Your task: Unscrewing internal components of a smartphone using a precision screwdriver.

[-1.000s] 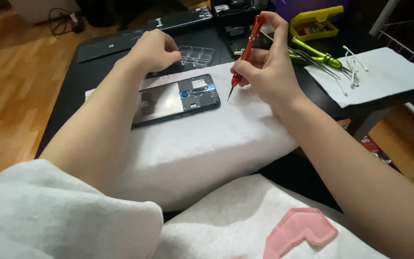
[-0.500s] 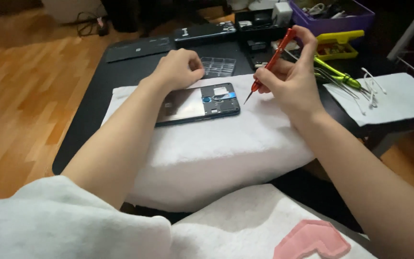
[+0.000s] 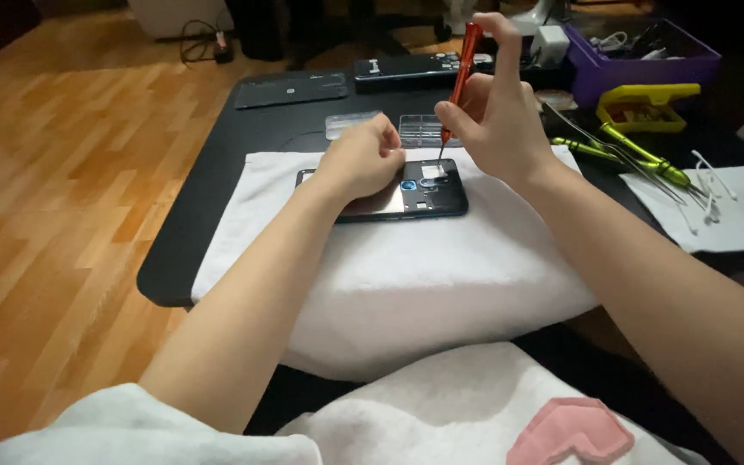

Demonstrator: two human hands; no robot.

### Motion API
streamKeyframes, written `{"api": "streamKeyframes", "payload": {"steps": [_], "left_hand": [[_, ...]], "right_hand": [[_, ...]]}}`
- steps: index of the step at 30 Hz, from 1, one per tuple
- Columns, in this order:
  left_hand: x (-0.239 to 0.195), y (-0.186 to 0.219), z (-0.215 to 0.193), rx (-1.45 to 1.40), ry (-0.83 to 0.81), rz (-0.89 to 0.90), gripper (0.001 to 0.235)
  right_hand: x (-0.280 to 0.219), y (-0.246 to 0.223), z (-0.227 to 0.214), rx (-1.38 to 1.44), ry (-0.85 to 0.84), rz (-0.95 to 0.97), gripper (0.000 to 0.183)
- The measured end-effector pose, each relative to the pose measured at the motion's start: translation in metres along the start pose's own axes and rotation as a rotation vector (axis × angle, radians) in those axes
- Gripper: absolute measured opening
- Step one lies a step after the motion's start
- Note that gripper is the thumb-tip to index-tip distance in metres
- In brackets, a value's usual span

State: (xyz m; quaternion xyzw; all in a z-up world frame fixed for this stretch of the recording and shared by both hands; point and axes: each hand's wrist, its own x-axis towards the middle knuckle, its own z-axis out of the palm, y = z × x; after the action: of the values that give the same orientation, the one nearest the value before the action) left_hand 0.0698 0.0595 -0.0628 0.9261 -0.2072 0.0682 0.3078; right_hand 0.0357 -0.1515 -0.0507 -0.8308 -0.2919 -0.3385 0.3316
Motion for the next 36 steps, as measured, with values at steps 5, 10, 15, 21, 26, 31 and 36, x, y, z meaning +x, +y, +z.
{"api": "streamKeyframes", "payload": {"steps": [5, 10, 15, 21, 26, 31, 36], "left_hand": [[-0.006, -0.001, 0.001, 0.044, 0.033, 0.018, 0.013], [-0.011, 0.006, -0.002, 0.019, 0.006, 0.019, 0.013], [-0.010, 0.004, -0.005, 0.028, -0.005, -0.015, 0.014], [-0.008, 0.000, -0.003, 0.024, 0.000, -0.002, 0.013], [-0.009, 0.002, -0.004, 0.027, -0.012, -0.016, 0.013], [-0.008, 0.000, -0.004, 0.018, -0.015, -0.018, 0.014], [-0.009, 0.002, -0.004, -0.001, 0.000, -0.015, 0.014]], "right_hand": [[0.000, -0.002, -0.001, -0.025, 0.003, -0.038, 0.088], [-0.001, -0.009, 0.000, -0.074, -0.002, -0.088, 0.091], [0.001, -0.016, 0.005, -0.179, 0.050, 0.060, 0.097], [0.010, -0.019, 0.009, -0.160, 0.030, -0.044, 0.094], [0.007, -0.017, 0.012, -0.137, 0.033, -0.013, 0.092], [0.005, -0.014, 0.009, -0.056, -0.008, 0.028, 0.092], [0.005, -0.011, -0.001, -0.022, -0.052, -0.050, 0.086]]}}
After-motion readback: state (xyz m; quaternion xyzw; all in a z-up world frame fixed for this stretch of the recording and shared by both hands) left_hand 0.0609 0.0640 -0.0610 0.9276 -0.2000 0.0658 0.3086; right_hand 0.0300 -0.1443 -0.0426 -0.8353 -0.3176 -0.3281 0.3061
